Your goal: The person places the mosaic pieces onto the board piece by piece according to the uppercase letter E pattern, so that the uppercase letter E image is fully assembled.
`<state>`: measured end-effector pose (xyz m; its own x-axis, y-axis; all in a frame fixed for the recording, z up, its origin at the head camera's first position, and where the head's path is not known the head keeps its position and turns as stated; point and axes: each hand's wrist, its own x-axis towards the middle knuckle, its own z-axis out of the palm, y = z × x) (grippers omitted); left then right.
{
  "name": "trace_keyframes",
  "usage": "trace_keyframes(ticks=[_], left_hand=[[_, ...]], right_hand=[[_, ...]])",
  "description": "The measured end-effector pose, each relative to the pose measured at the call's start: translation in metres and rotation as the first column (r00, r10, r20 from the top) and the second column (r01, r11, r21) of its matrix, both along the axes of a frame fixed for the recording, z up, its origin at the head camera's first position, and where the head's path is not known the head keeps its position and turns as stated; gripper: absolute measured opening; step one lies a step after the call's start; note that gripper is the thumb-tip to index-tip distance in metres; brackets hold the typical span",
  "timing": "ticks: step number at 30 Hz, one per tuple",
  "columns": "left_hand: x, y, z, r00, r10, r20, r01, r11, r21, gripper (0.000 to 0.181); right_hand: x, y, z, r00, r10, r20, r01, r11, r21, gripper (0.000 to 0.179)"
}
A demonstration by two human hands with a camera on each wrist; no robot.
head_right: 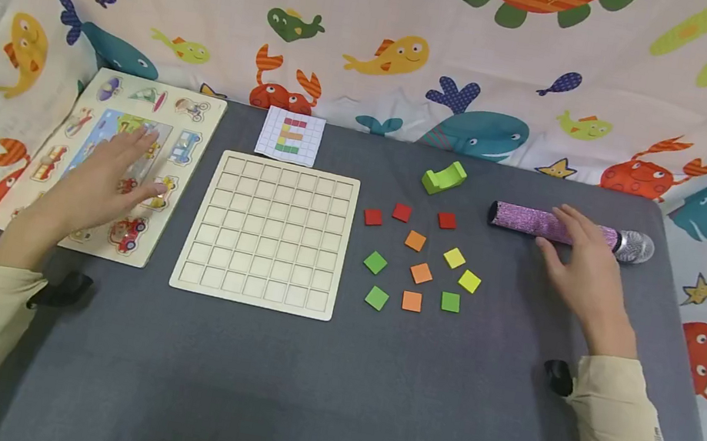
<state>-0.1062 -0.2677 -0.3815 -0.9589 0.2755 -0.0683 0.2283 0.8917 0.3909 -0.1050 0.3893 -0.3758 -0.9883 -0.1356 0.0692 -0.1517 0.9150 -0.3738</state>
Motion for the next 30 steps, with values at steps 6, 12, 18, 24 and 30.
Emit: trace_keyframes(ticks=[6,12,18,24,30], left_hand=[[0.013,0.020,-0.009,0.998,-0.057,-0.002,0.057,0.998,0.000,0.087],[0.022,0.034,-0.018,0.996,-0.087,0.005,0.087,0.996,-0.026,0.087],[0.031,0.045,-0.021,0.993,-0.118,0.011,0.119,0.993,-0.023,0.089],[0.039,0.054,-0.025,0.986,-0.165,0.017,0.165,0.986,-0.010,0.090],[0.045,0.063,-0.028,0.977,-0.207,0.044,0.207,0.978,0.000,0.090]], right_hand=[[0.004,-0.024,0.004,0.997,0.070,-0.036,-0.070,0.997,-0.024,0.055],[0.000,-0.048,0.002,0.990,0.139,-0.004,-0.139,0.989,-0.051,0.053],[-0.006,-0.073,-0.008,0.982,0.187,-0.003,-0.187,0.980,-0.065,0.049],[-0.013,-0.103,-0.018,0.970,0.244,-0.001,-0.243,0.965,-0.098,0.048],[-0.020,-0.134,-0.021,0.947,0.320,0.013,-0.316,0.940,-0.126,0.047]])
